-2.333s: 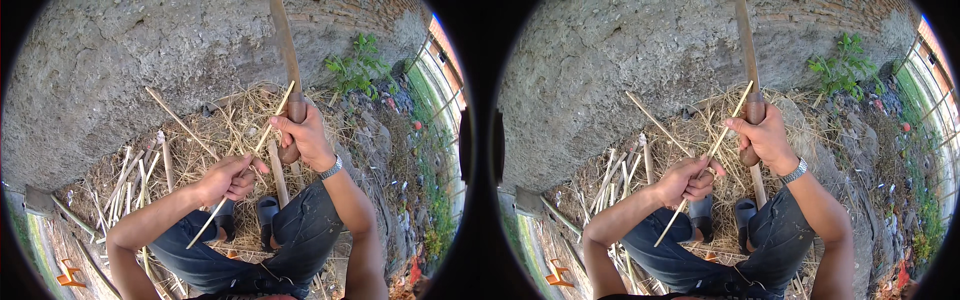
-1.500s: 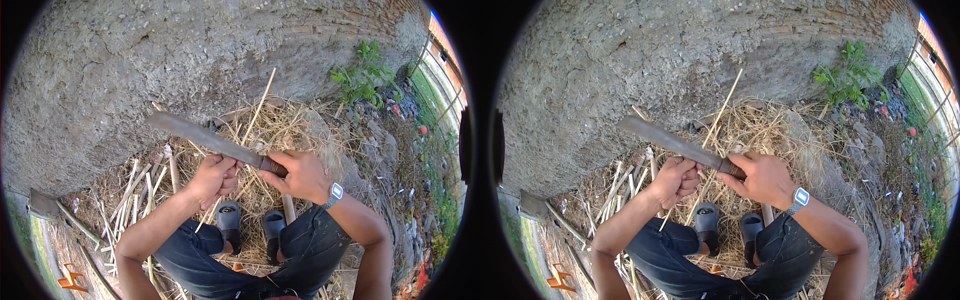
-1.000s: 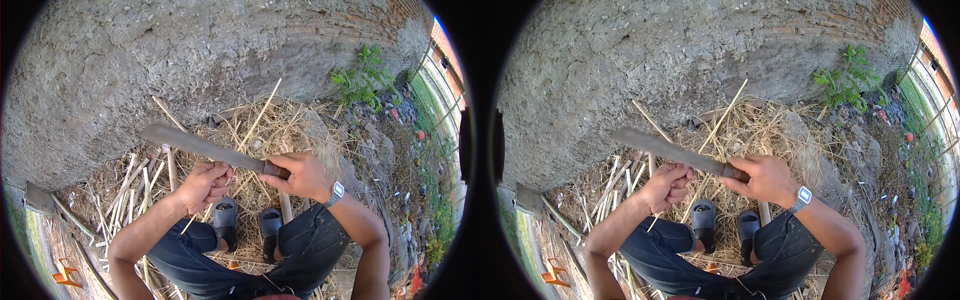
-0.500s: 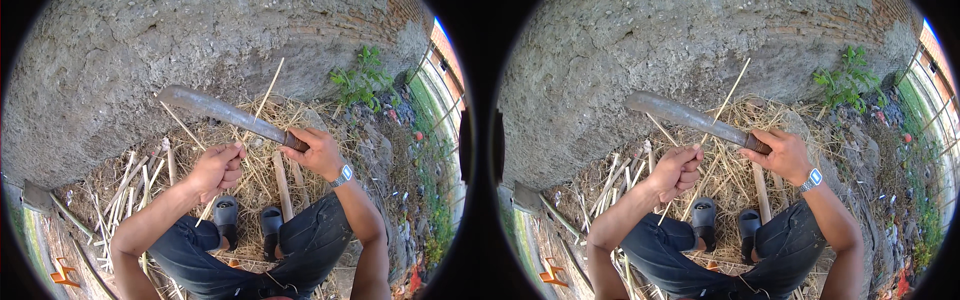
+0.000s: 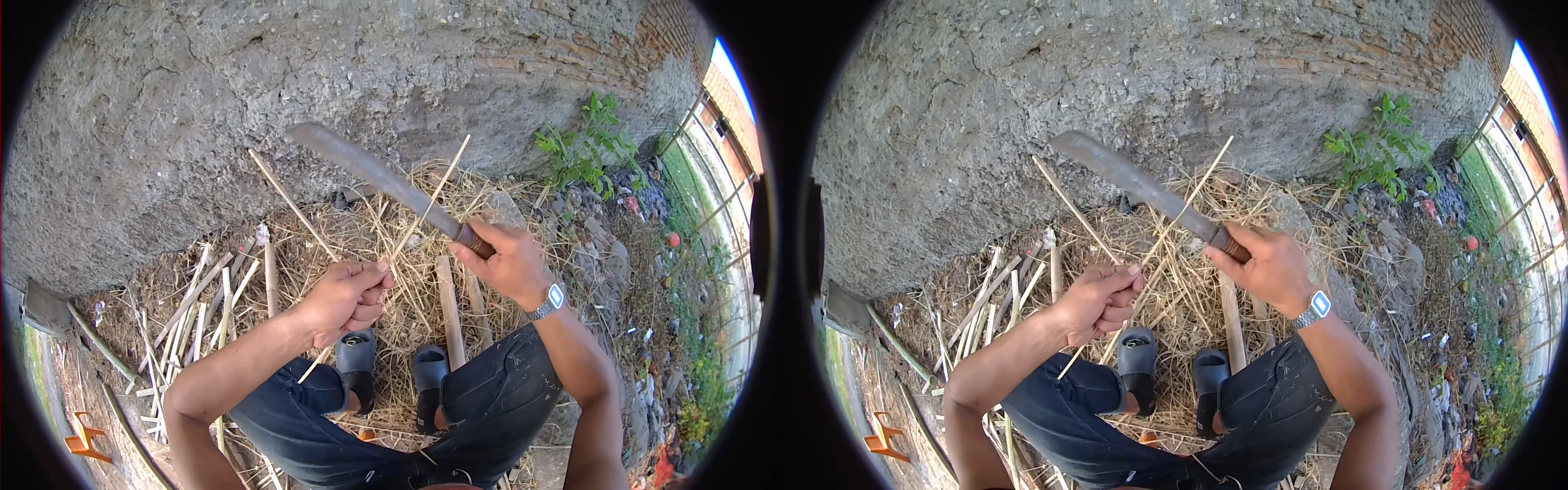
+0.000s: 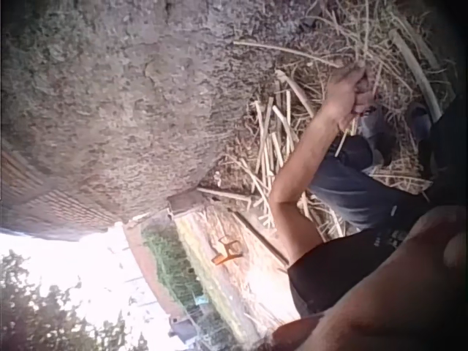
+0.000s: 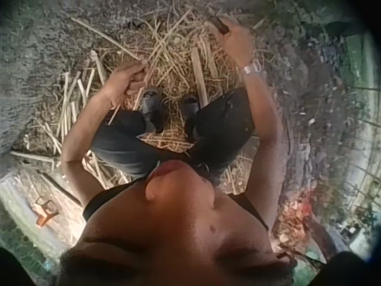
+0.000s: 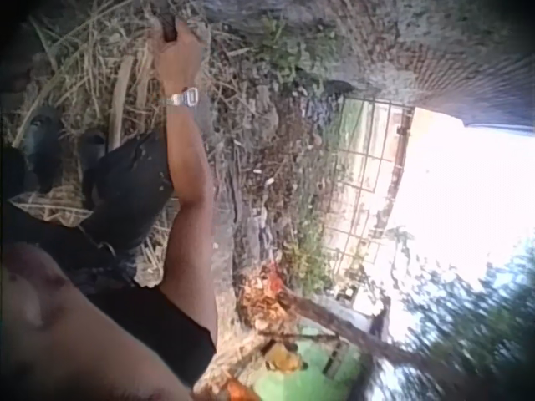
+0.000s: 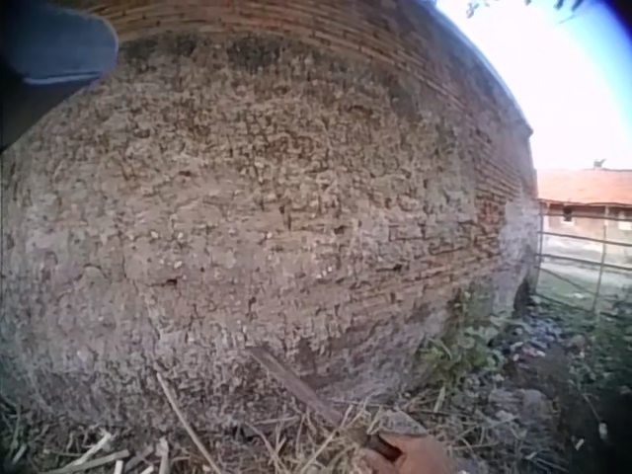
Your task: The person shaves a long thin strip of bamboo using a machete while sitting outdoors, supporting the wood against their leg.
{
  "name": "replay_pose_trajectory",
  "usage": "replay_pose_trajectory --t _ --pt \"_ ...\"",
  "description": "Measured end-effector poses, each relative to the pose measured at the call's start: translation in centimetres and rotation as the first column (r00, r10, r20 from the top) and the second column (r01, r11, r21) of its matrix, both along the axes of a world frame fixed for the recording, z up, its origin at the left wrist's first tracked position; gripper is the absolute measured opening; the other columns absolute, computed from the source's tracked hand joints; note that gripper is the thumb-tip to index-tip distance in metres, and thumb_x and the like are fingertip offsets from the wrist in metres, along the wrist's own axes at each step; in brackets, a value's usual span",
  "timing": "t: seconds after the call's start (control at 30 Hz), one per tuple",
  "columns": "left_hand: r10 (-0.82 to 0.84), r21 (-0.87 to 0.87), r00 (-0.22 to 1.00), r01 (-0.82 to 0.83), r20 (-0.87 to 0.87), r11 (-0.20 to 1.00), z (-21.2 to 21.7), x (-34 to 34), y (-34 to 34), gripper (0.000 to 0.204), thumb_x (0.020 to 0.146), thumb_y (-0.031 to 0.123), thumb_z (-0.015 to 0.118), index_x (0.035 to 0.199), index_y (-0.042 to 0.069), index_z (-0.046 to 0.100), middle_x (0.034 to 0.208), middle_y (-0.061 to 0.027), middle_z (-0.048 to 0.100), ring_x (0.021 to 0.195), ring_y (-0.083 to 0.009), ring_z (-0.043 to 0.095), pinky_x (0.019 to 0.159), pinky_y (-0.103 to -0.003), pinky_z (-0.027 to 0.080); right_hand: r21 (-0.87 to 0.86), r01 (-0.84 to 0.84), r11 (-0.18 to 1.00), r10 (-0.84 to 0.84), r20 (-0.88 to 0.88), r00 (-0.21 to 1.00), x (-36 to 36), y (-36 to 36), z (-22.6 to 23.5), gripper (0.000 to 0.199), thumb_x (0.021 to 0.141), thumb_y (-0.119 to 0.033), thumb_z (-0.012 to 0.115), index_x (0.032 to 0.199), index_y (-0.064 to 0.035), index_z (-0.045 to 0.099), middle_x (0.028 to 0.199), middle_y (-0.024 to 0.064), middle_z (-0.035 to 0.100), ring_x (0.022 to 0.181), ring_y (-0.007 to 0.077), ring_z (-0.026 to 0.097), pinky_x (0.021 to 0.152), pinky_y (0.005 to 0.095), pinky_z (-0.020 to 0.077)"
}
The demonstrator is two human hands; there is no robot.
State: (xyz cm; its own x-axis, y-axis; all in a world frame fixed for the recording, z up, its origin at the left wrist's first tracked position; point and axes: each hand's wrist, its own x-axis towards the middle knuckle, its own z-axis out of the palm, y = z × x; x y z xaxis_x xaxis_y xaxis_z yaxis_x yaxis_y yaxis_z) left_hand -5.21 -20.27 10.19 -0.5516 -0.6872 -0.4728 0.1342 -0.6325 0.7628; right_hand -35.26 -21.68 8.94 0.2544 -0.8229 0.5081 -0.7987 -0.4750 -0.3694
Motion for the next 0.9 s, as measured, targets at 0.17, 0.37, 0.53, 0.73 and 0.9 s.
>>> replay_pose_trajectory --t 0.17,0.37,0.53,0.73,0.9 --pt "0.016 0.028 1.0 -0.016 0.017 0.999 0.6 1.0 0.0 0.029 0.115 0.032 0.051 0.099 0.009 0.055 0.067 0.0086 0.03 0.05 -0.0027 0.024 0.042 -0.024 0.016 -0.212 -0.104 0.972 0.076 -0.136 0.988 0.4 -0.6 -2.5 0.043 0.091 -0.049 0.083 0.108 -0.0098 0.078 0.067 0.0051 0.066 0.053 0.019 0.063 0.049 0.0365 0.0482" --pt "-0.086 -0.021 0.996 0.087 0.015 0.996 1.2 0.6 0.3 0.03 0.115 0.033 0.052 0.101 0.007 0.057 0.067 0.0084 0.03 0.051 -0.0035 0.024 0.043 -0.024 0.018 0.112 0.237 0.965 -0.26 0.29 0.921 -5.3 -3.7 -2.2 0.028 0.098 -0.032 0.081 0.094 -0.0043 0.077 0.054 0.0027 0.056 0.048 0.0096 0.042 0.048 0.0311 0.0355" --pt "-0.088 0.057 0.992 0.083 0.086 0.995 0.5 0.2 0.9 0.028 0.116 0.029 0.051 0.099 0.008 0.058 0.065 0.0086 0.031 0.048 -0.0033 0.024 0.042 -0.025 0.016 0.081 0.248 0.965 -0.259 0.201 0.945 -4.9 -2.5 -2.1 0.029 0.097 -0.034 0.081 0.095 -0.0052 0.077 0.057 0.0051 0.056 0.047 0.014 0.043 0.048 0.0338 0.0361" --pt "-0.082 0.037 0.995 0.08 0.058 0.996 0.6 -0.3 0.4 0.029 0.116 0.029 0.051 0.1 0.006 0.059 0.065 0.0084 0.031 0.047 -0.0029 0.024 0.041 -0.025 0.016 -0.15 0.054 0.987 -0.036 0.122 0.992 -2.9 -0.5 -2.2 0.028 0.096 -0.031 0.082 0.099 -0.0045 0.076 0.06 0.0082 0.055 0.05 0.0137 0.046 0.05 0.033 0.0401" --pt "-0.099 0.012 0.992 0.098 0.074 0.995 1.3 1.3 1.5 0.032 0.116 0.032 0.05 0.099 0.006 0.059 0.065 0.0079 0.031 0.05 -0.0034 0.025 0.043 -0.024 0.017 0.19 0.39 0.901 -0.423 0.187 0.886 -7.5 -4.0 -1.8 0.038 0.097 -0.041 0.078 0.1 -0.0032 0.076 0.061 0.01 0.06 0.055 0.0189 0.065 0.054 0.0391 0.0492"
